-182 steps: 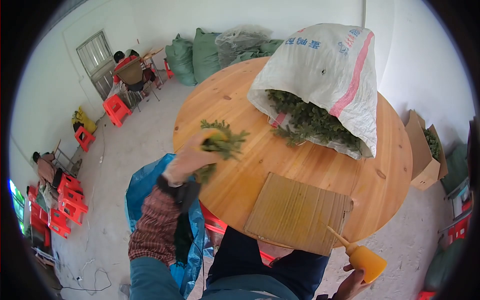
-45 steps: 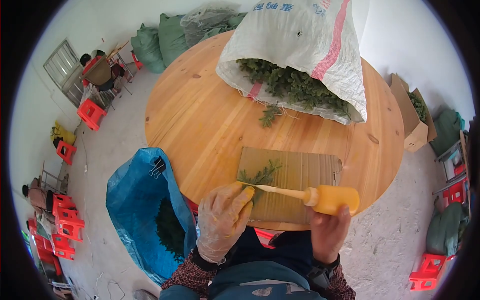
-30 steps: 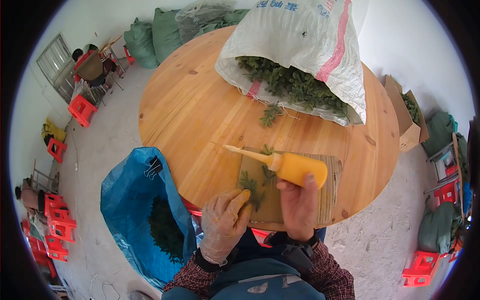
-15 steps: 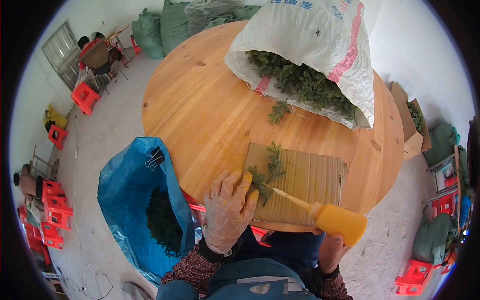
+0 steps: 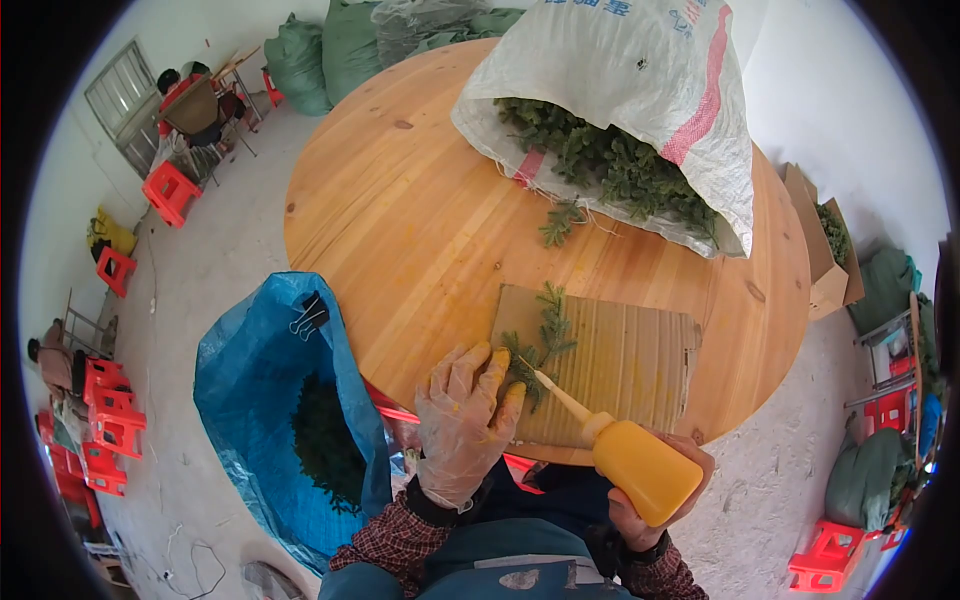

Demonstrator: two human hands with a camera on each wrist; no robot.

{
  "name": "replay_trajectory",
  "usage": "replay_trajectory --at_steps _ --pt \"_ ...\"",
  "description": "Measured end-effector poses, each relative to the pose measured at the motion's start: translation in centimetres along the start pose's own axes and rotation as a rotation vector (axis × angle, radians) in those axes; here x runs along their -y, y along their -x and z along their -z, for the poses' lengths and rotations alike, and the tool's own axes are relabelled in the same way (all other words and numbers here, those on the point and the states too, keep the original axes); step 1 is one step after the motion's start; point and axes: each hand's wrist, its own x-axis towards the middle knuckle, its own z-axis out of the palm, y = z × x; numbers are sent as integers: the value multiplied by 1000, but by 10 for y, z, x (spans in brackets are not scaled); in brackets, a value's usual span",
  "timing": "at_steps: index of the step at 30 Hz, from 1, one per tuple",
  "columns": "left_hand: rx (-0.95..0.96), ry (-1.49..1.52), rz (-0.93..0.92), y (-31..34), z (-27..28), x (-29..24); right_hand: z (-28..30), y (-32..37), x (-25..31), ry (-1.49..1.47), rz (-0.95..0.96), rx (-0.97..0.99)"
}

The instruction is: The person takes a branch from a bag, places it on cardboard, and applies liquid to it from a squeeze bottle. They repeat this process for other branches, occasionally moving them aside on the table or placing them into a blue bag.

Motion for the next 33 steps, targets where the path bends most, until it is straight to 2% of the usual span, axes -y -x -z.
replay_trajectory --at_steps 10,13,17,33 --pt "-13 25 7 1 -1 1 -3 -3 2 74 35 43" --pt "-14 27 6 1 -2 1 -2 2 3 122 -3 -5" --pt "-15 21 3 1 -1 1 5 4 8 112 23 43" --pt "-12 18 6 0 -1 0 1 1 5 75 12 1"
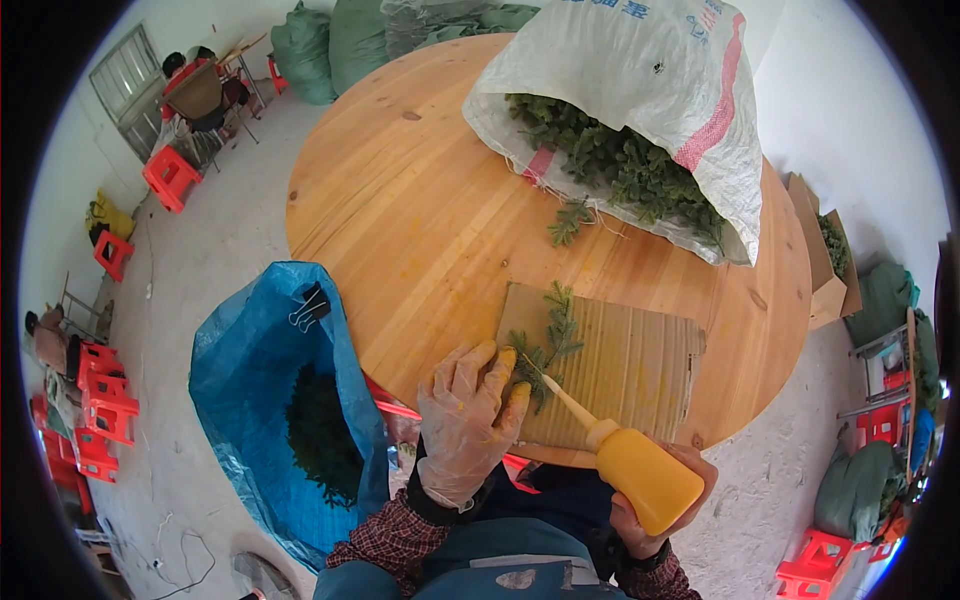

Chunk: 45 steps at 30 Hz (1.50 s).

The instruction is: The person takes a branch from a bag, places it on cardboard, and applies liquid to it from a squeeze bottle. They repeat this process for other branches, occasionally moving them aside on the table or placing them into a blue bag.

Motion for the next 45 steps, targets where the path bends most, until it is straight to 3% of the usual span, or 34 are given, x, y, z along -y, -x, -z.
replay_trajectory --at_steps 13,33,45 --pt "-24 9 4 -2 1 -3 12 13 7 -11 -14 -104" --pt "-18 8 26 -2 0 -3 10 2 7 75 60 0" --pt "4 -12 25 -2 2 -5 21 17 7 -41 -26 -91"
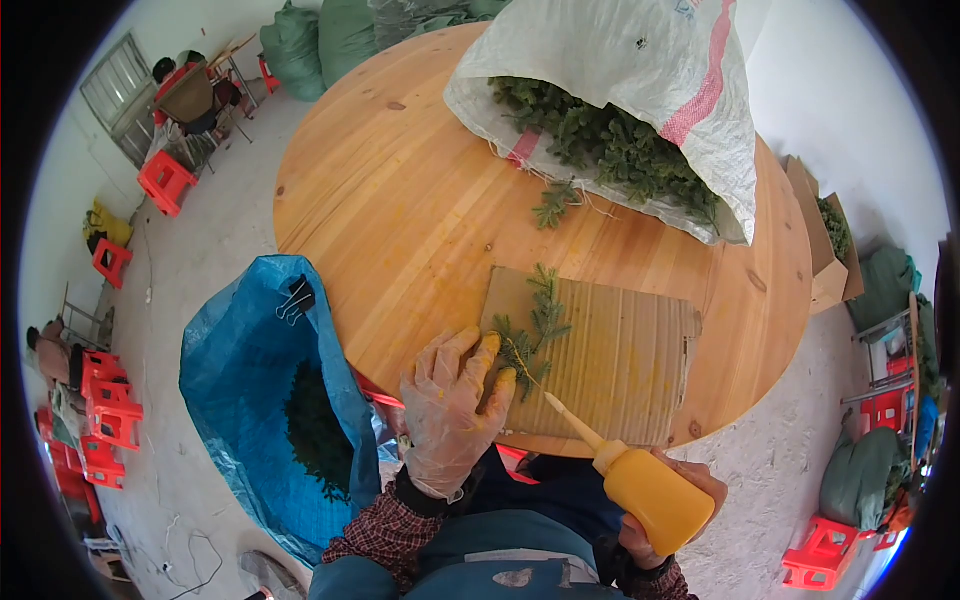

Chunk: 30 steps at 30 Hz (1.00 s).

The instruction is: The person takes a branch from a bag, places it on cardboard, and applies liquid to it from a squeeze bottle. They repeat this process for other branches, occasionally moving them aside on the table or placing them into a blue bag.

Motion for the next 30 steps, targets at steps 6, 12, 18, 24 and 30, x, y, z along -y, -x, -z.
replay_trajectory --at_steps 6,12,18,24,30 --pt "8 4 -13 0 0 1 10 5 -4 -19 -54 0" --pt "-26 103 -38 -1 11 -1 18 9 -14 -130 -147 -110" --pt "137 -26 -212 -9 19 -22 -4 -10 -31 -579 -485 -182" --pt "95 -261 -80 -20 21 15 -10 -15 -43 -698 -486 -243" --pt "37 -224 -106 -31 24 4 -2 -13 -45 -836 -470 -189"
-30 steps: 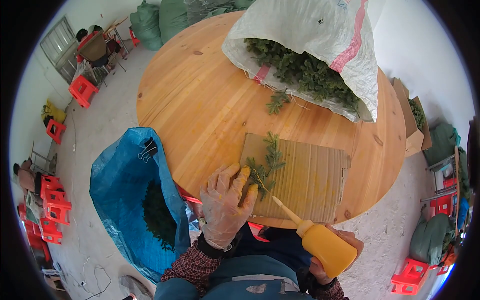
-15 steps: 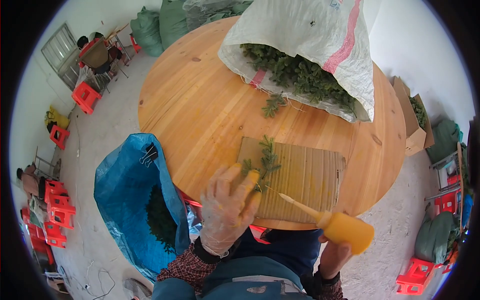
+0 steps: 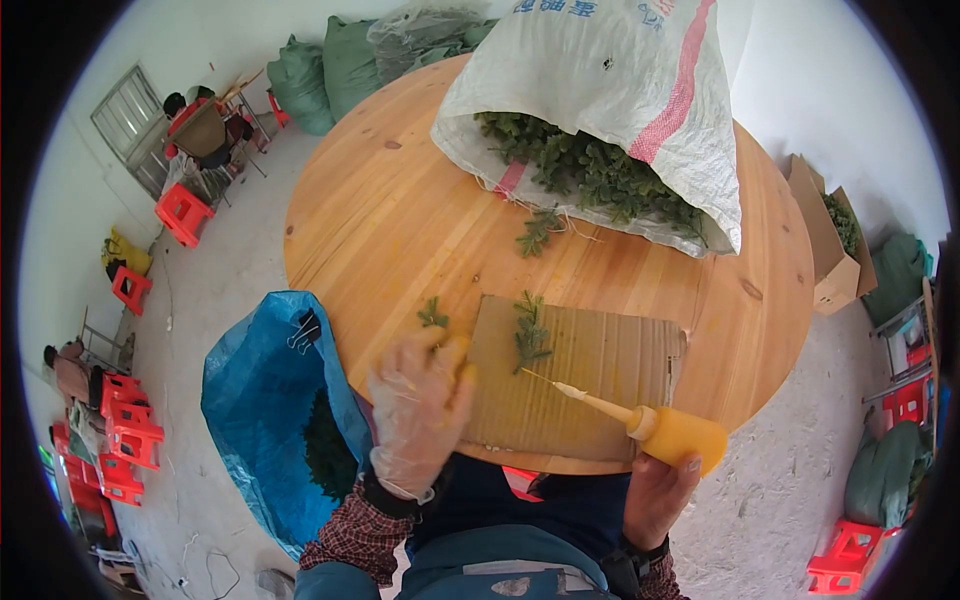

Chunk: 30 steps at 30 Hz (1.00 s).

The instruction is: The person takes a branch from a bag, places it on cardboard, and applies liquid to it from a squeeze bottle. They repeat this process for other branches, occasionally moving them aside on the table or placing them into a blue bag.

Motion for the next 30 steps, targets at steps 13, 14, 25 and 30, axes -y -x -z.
replay_trajectory --at_steps 13,14,25,30 --pt "104 71 -80 -5 -15 -35 6 -1 -1 -129 -21 -11" --pt "112 81 -43 -3 -10 -37 5 -2 -1 -131 -20 -11" --pt "257 177 53 33 39 -38 -2 -1 -3 -15 -2 -93" --pt "-96 134 -135 14 33 -38 1 -1 0 -78 -17 66"
